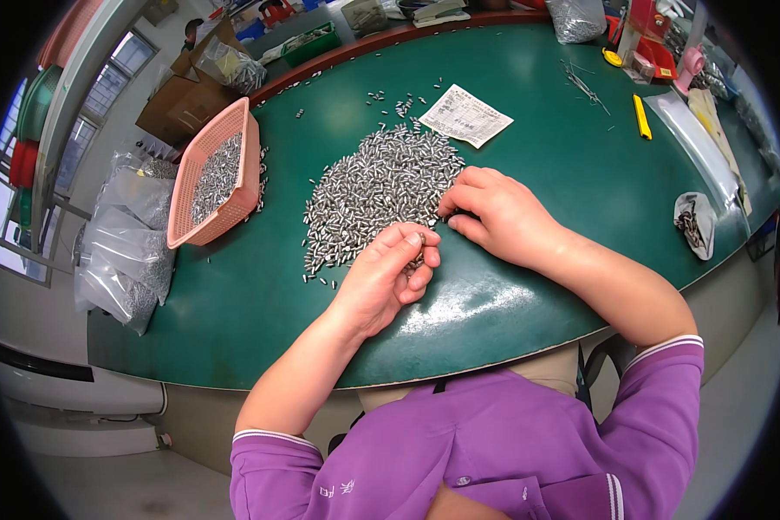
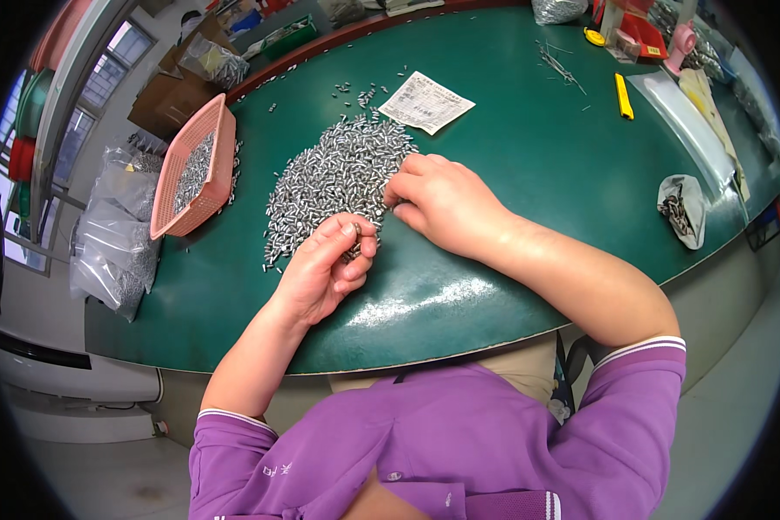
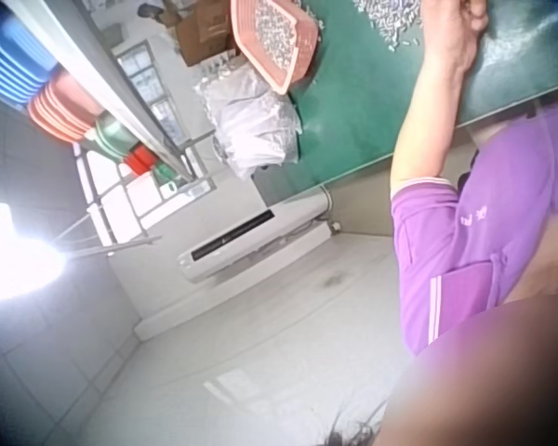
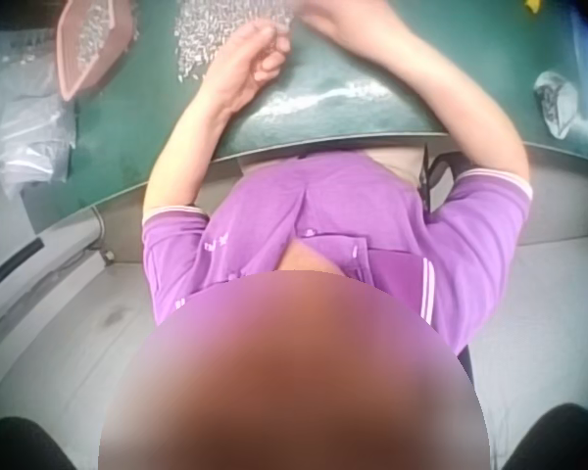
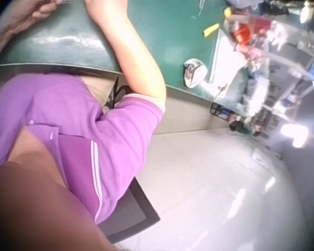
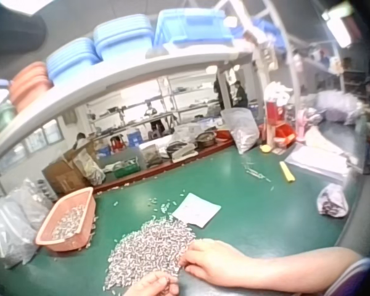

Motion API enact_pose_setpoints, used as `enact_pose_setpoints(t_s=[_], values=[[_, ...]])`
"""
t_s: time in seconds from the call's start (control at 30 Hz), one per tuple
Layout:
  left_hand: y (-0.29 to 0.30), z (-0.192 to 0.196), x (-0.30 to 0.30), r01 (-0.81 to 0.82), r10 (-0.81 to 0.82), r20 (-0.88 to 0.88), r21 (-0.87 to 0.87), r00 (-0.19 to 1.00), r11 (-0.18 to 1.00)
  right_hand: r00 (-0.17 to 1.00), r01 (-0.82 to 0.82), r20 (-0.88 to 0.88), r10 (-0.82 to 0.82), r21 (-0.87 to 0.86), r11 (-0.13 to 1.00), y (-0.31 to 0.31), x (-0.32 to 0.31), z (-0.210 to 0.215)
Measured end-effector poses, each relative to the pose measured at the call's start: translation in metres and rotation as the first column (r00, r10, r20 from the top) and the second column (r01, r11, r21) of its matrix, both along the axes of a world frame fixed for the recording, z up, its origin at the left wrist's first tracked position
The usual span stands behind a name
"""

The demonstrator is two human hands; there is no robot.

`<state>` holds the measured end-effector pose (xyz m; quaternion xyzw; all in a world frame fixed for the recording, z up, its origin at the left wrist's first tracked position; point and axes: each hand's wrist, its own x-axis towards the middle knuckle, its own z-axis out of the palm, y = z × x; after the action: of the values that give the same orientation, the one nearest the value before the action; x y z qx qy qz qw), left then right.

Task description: Sorting and inspecting small metal screws or components at a factory workbench.

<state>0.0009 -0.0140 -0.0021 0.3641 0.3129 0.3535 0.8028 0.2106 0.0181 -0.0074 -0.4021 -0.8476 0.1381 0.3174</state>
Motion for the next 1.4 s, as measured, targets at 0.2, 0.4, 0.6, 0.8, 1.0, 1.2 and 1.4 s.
enact_pose_setpoints(t_s=[0.2, 0.4, 0.6, 0.8, 1.0, 1.2, 1.4], values=[[0.0, 0.001, -0.002, 0.002, -0.002, -0.008, -0.003, 1.0, 1.0, 0.997, 0.015, 0.079, -0.021, 0.066, 0.998, 0.001, 0.001, -0.003], [0.0, 0.001, -0.002, -0.039, 0.039, -0.014, -0.024, 0.999, 0.999, 0.997, -0.028, 0.08, 0.023, 0.06, 0.998, 0.001, 0.001, -0.001], [0.001, 0.001, -0.001, -0.044, 0.043, -0.022, -0.027, 0.999, 0.999, 0.993, -0.07, 0.1, 0.06, 0.104, 0.992, 0.002, 0.002, -0.002], [-0.001, 0.002, 0.001, -0.031, 0.035, -0.105, 0.033, 0.994, 0.999, 0.994, -0.096, -0.046, 0.1, 0.081, 0.992, -0.002, -0.005, 0.007], [-0.004, 0.004, 0.004, 0.018, -0.014, -0.145, 0.025, 0.989, 1.0, 0.954, -0.243, -0.128, 0.272, 0.203, 0.949, -0.007, -0.009, 0.011], [-0.001, 0.002, 0.001, -0.012, 0.012, -0.06, 0.005, 0.998, 1.0, 0.991, -0.036, -0.121, 0.056, 0.161, 0.986, -0.001, -0.003, 0.012], [0.0, 0.001, 0.0, -0.001, 0.001, -0.047, 0.007, 0.999, 1.0, 0.991, 0.127, 0.011, -0.131, 0.17, 0.977, 0.007, 0.008, -0.008]])
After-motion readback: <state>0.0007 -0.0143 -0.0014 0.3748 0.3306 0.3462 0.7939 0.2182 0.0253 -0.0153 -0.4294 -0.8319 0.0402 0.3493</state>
